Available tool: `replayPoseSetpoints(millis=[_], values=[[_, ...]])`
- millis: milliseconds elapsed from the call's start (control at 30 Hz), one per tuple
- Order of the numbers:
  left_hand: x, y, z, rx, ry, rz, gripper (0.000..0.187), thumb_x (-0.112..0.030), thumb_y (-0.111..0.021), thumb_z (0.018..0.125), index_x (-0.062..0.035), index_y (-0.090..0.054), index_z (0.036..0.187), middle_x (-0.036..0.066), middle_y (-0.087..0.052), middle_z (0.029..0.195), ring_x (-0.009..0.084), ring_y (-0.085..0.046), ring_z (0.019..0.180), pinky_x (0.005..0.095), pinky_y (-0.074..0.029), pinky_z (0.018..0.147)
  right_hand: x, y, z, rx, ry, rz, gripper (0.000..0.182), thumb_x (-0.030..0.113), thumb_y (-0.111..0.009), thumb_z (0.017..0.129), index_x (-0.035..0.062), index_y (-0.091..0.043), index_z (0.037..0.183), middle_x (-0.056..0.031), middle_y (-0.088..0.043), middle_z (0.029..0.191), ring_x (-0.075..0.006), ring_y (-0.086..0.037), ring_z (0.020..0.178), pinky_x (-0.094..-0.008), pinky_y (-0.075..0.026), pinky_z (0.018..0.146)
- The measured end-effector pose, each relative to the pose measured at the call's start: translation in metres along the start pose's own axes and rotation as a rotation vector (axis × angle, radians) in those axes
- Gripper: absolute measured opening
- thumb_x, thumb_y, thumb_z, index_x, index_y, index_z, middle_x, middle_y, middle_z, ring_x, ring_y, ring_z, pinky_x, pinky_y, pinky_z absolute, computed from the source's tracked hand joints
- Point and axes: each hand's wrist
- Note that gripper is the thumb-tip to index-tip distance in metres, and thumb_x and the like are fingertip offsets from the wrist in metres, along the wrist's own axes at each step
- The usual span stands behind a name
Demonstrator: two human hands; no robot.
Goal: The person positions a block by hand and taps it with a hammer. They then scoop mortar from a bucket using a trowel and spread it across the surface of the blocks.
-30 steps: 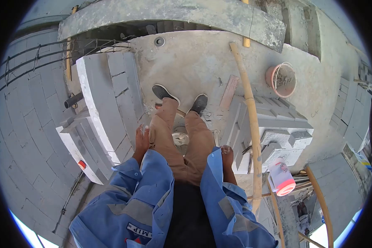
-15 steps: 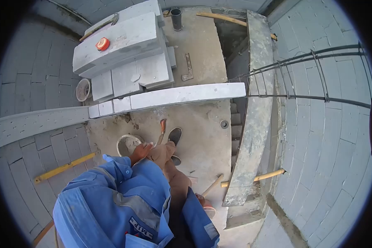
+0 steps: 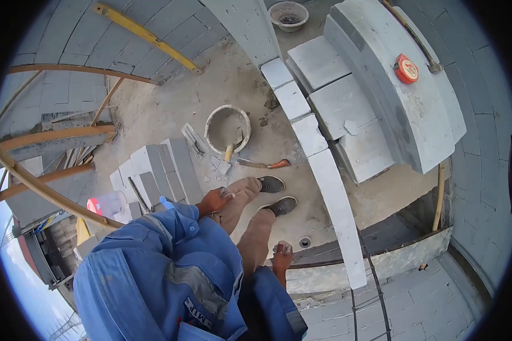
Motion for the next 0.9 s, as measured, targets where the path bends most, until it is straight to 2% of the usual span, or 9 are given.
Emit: replayPoseSetpoints(millis=[133,200,333,467,633,733,800,833,900], values=[[0.026,-0.043,-0.031,-0.002,0.133,-0.113,0.066,-0.057,-0.058,0.089,0.0027,-0.062,0.117,0.029,-0.065,0.113,0.0443,-0.062,0.107,0.0474,-0.049,0.093,-0.004,-0.040,0.081,0.233,0.365,-0.503,0.026,0.024,-0.065,0.093,-0.0019,-0.063,0.094,-0.0089,-0.066,0.076,-0.0146,-0.062,0.067,-0.0315,-0.051,0.062],[0.040,-0.068,-0.046,0.016,0.174,-0.142,0.067,-0.057,-0.058,0.089,0.0014,-0.060,0.121,0.027,-0.063,0.119,0.0432,-0.060,0.113,0.0488,-0.047,0.096,0.000,-0.075,0.112,0.299,0.300,-0.695,0.028,0.024,-0.067,0.091,-0.0032,-0.065,0.095,-0.0103,-0.065,0.074,-0.0165,-0.062,0.066,-0.0332,-0.050,0.065],[0.050,-0.090,-0.067,0.168,0.299,-0.031,0.073,-0.059,-0.057,0.088,-0.0030,-0.054,0.134,0.022,-0.054,0.137,0.0402,-0.049,0.129,0.0554,-0.038,0.105,0.036,-0.176,0.141,0.437,0.471,-0.908,0.035,0.032,-0.065,0.091,-0.0008,-0.065,0.102,-0.0191,-0.070,0.088,-0.0363,-0.068,0.082,-0.0430,-0.053,0.074],[0.102,-0.135,-0.046,0.114,0.241,0.098,0.078,-0.064,-0.055,0.087,-0.0051,-0.051,0.138,0.020,-0.052,0.138,0.0388,-0.046,0.131,0.0596,-0.031,0.108,0.075,-0.305,0.159,0.613,0.438,-1.049,0.052,0.041,-0.061,0.091,-0.0019,-0.058,0.120,-0.0266,-0.065,0.113,-0.0426,-0.064,0.105,-0.0476,-0.050,0.090],[0.173,-0.149,0.090,-0.262,0.246,-0.604,0.066,-0.051,-0.056,0.094,0.0022,-0.052,0.133,0.031,-0.060,0.120,0.0457,-0.057,0.115,0.0470,-0.046,0.098,0.063,-0.442,0.175,0.403,0.588,-1.196,0.062,0.044,-0.065,0.088,-0.0086,-0.051,0.120,-0.0303,-0.063,0.113,-0.0457,-0.061,0.107,-0.0476,-0.049,0.091],[0.180,-0.116,0.196,-0.164,0.469,-1.462,0.057,-0.046,-0.053,0.099,0.0014,-0.052,0.131,0.021,-0.062,0.126,0.0326,-0.063,0.113,0.0425,-0.050,0.092,0.037,-0.480,0.209,0.368,0.519,-1.107,0.062,0.043,-0.068,0.087,-0.0101,-0.052,0.115,-0.0302,-0.065,0.106,-0.0445,-0.065,0.096,-0.0464,-0.051,0.084],[0.166,-0.092,0.243,-0.165,0.537,-1.747,0.050,-0.037,-0.050,0.102,-0.0044,-0.043,0.139,0.011,-0.058,0.129,0.0301,-0.062,0.112,0.0441,-0.049,0.096,0.032,-0.487,0.234,0.475,0.361,-0.825,0.052,0.037,-0.068,0.086,-0.0072,-0.055,0.110,-0.0169,-0.064,0.092,-0.0310,-0.065,0.078,-0.0403,-0.052,0.069],[0.158,-0.085,0.261,-0.145,0.540,-1.769,0.050,-0.037,-0.050,0.102,-0.0044,-0.043,0.139,0.011,-0.058,0.129,0.0301,-0.062,0.112,0.0441,-0.049,0.096,0.080,-0.495,0.211,0.616,-0.059,-0.644,0.040,0.028,-0.069,0.084,-0.0041,-0.057,0.105,-0.0073,-0.058,0.083,-0.0172,-0.056,0.066,-0.0328,-0.047,0.056],[0.146,-0.076,0.286,-0.258,0.641,-2.151,0.046,-0.030,-0.048,0.104,-0.0030,-0.040,0.140,0.013,-0.056,0.127,0.0294,-0.061,0.111,0.0433,-0.051,0.096,0.122,-0.492,0.210,0.621,-0.138,-0.649,0.036,0.026,-0.069,0.084,-0.0030,-0.057,0.102,-0.0069,-0.057,0.081,-0.0155,-0.055,0.064,-0.0317,-0.045,0.054]])
Point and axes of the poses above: each hand's wrist, its own z-axis towards the middle knuckle, its own y-axis out of the back of the hand, x = y × z
